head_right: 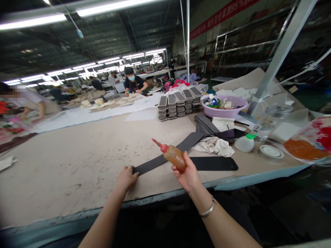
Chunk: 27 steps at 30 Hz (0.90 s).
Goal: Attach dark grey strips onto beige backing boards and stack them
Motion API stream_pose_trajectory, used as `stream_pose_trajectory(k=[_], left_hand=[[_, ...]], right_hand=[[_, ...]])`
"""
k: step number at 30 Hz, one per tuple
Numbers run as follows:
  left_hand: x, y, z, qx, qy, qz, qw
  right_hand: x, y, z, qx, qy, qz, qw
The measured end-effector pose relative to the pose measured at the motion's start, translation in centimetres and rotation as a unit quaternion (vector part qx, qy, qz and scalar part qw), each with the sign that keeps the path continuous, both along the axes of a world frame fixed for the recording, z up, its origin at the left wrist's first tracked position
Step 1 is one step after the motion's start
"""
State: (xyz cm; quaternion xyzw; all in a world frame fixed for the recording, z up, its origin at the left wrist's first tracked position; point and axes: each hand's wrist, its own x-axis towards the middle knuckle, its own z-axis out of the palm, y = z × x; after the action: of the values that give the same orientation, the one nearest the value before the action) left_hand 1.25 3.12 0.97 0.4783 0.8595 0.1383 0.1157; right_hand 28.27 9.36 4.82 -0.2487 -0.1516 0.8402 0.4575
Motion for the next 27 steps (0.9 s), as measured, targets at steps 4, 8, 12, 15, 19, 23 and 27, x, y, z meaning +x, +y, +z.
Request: stream_pose_trajectory(k=[4,8,12,15,19,23,27], left_hand=[[-0.3,0.0,-0.2,0.030,-0.050,0.028,0.998],[-0.8,-2.0,1.1,0.053,-0.149,0.045,0.986],[-0.5,-5.0,2.0,0.101,-0.384,0.009,0.918],[-0.7,-6.4,0.8,0.082,-0.463,0.027,0.882],[-1.8,-6.8,-1.7,0.090,-0.372,0.019,0.924],[-2.6,-6.4,-2.2,0.076,-0.205,0.006,0.976],[-2.6,-6.4,-1.4,0.072,-0.112,0.027,0.991]], right_hand=[[-0.1,-0.5,0.2,0.012,-0.005,0.004,1.000],[0.1,-0.7,0.4,0.019,-0.036,0.003,0.999],[0.1,-0.9,0.1,0.030,-0.059,0.002,0.998],[-0.1,-1.3,-0.2,0.054,-0.088,0.009,0.995],[-0.6,-2.2,-0.8,0.103,-0.135,0.020,0.985],[-1.3,-3.1,-1.4,0.152,-0.174,0.013,0.973],[-2.0,-3.6,-1.9,0.174,-0.214,0.005,0.961]])
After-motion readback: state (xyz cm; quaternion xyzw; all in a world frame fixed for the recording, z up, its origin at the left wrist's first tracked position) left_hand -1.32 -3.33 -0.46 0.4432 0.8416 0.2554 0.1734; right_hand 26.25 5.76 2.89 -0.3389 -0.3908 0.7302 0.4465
